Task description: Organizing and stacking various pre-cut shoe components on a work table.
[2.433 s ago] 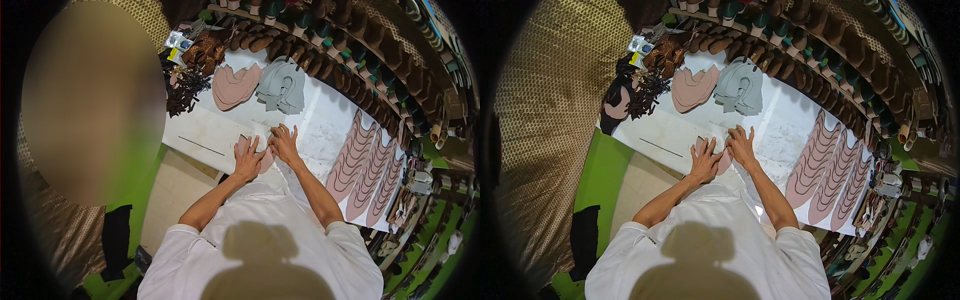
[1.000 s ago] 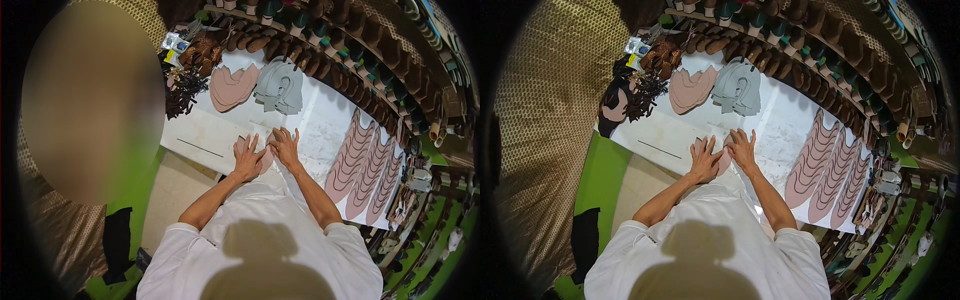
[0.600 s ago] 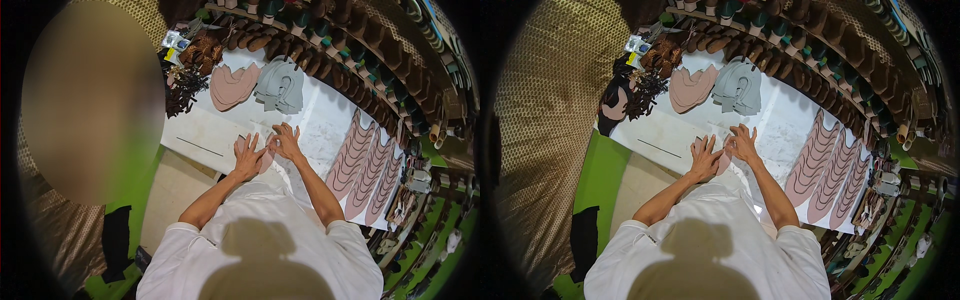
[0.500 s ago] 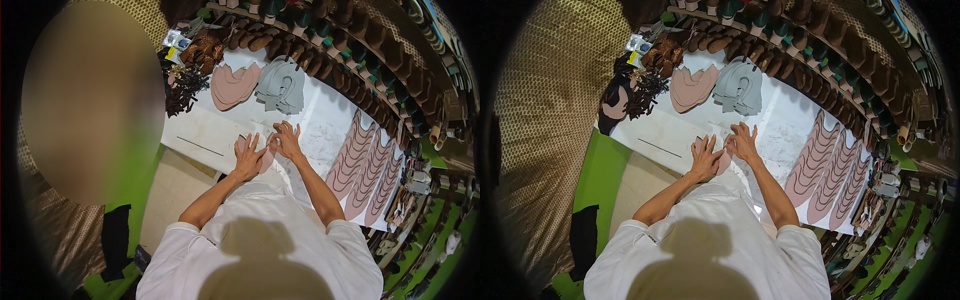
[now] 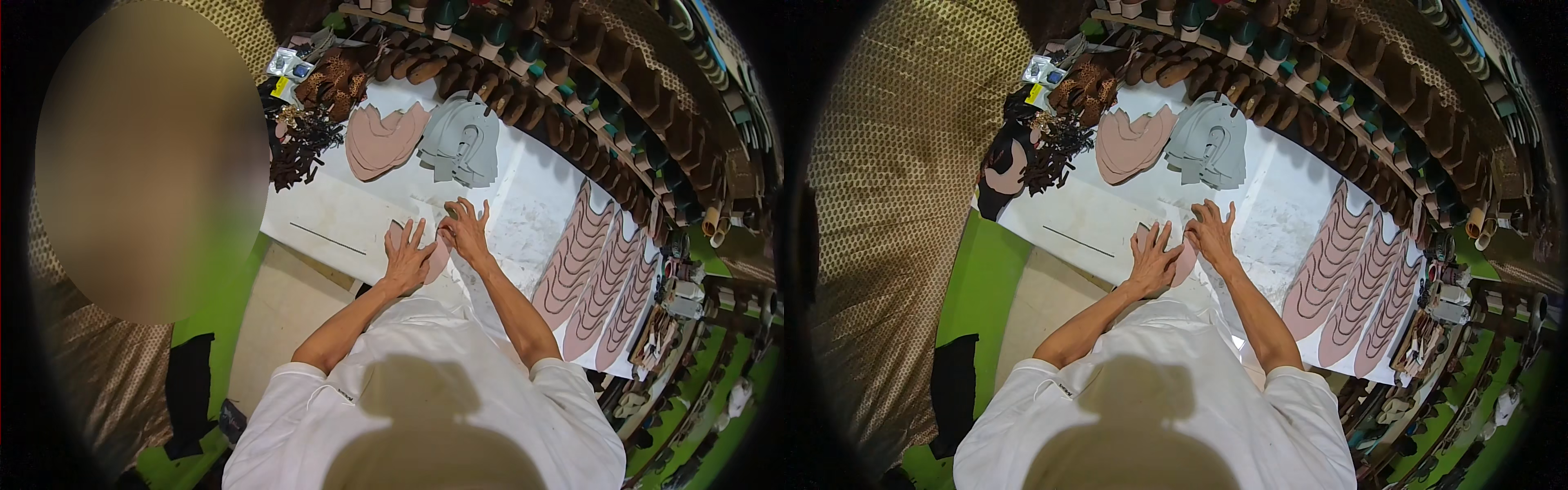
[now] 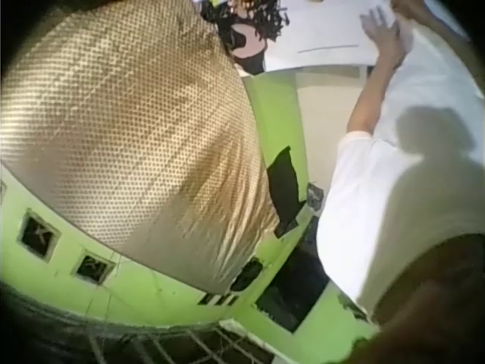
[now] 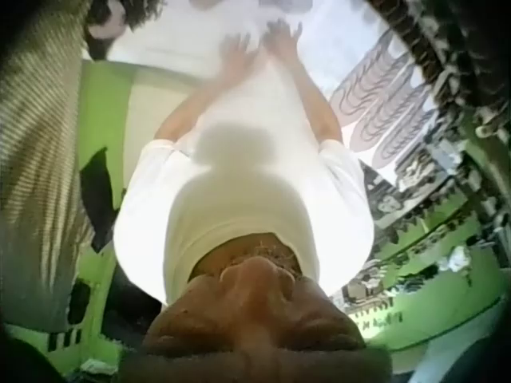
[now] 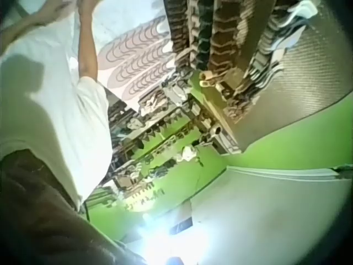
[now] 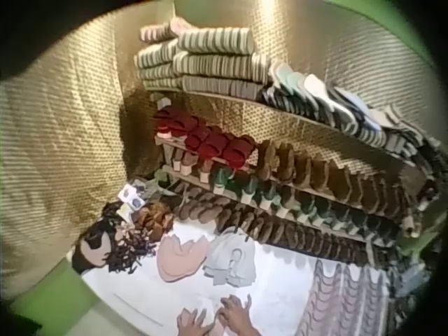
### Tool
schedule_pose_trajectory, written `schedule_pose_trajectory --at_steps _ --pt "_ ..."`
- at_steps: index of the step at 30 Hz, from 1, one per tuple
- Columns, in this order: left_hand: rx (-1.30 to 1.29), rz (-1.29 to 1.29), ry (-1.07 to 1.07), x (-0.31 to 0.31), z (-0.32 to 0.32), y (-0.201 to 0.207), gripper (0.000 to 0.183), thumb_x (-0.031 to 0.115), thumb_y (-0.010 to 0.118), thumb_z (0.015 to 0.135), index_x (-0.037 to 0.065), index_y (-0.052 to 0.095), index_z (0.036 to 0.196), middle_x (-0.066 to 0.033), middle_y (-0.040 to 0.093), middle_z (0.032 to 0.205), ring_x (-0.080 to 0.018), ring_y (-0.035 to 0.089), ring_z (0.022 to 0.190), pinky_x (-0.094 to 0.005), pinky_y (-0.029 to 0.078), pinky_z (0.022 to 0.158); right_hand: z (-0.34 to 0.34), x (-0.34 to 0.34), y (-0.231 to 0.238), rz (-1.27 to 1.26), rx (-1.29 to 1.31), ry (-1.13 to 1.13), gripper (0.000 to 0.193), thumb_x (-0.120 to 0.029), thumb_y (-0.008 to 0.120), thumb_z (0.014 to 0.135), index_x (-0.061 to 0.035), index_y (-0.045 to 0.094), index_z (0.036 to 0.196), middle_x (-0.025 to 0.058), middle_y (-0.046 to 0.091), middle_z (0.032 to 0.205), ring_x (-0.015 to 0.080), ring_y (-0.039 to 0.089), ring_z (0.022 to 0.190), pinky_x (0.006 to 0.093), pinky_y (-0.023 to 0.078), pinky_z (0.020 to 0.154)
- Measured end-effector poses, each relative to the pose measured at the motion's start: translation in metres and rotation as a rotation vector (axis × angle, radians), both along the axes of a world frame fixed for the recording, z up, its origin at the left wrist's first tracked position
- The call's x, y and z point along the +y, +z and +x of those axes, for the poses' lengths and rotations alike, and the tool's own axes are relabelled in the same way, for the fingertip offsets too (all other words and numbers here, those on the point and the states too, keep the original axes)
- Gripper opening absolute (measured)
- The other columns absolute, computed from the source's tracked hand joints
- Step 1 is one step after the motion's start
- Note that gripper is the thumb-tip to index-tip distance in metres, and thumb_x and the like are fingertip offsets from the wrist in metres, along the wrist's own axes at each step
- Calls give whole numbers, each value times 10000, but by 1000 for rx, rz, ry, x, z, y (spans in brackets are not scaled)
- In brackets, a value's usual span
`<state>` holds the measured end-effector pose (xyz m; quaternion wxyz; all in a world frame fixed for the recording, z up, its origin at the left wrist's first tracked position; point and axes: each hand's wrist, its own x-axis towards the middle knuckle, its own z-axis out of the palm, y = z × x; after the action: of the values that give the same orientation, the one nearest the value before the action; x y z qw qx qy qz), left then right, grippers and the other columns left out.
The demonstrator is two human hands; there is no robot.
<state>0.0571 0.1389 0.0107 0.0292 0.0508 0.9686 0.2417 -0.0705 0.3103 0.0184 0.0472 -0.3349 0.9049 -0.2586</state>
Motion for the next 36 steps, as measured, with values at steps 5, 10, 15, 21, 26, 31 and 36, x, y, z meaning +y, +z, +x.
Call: schedule_pose_trajectory --at_steps 5,10,15,21,26,31,36 --pt "3 5 -2 -1 0 2 459 182 659 860 218 709 1315 -174 220 1720 -427 169 1566 -769 118 1113 -3 -2 -3 10 -9 -4 75 -217 794 824 -190 782 893 26 605 1349 315 407 1449 731 30 1199" --pt "-7 39 15 0 -4 11 463 179 635 894 229 691 1351 -167 185 1735 -402 136 1589 -750 94 1136 -7 -2 -5 99 -59 9 96 -260 797 850 -188 785 912 15 569 1406 320 380 1464 728 21 1196" --pt "18 -74 31 2 -12 4 476 233 617 931 258 655 1406 -157 162 1741 -399 129 1588 -762 99 1124 -4 -3 -5 67 -28 -34 119 -267 796 857 -171 790 927 28 568 1412 320 385 1458 726 43 1199" --pt "-35 -63 16 0 -13 2 494 234 613 940 265 639 1432 -158 160 1741 -399 114 1591 -764 84 1130 15 5 -1 25 36 -128 208 -268 788 837 -137 809 997 67 589 1416 330 442 1422 698 65 1212" --pt "-1 -47 15 1 -16 3 473 214 634 921 254 669 1391 -158 183 1733 -409 129 1583 -790 94 1113 20 10 -8 123 115 -56 199 -228 760 860 -123 814 1021 70 580 1438 325 450 1417 702 87 1207" --pt "-45 -35 14 0 -17 6 474 197 613 932 233 666 1402 -172 189 1729 -404 110 1592 -775 74 1130 15 5 -2 -55 9 -205 173 -229 731 884 -131 810 1003 78 576 1460 340 433 1429 696 101 1207" --pt "-43 -44 16 -1 -17 4 476 188 623 920 230 672 1391 -171 190 1729 -405 109 1593 -774 74 1132 12 5 -6 -36 80 -110 175 -236 733 888 -141 807 1014 94 564 1471 349 423 1438 662 136 1217"
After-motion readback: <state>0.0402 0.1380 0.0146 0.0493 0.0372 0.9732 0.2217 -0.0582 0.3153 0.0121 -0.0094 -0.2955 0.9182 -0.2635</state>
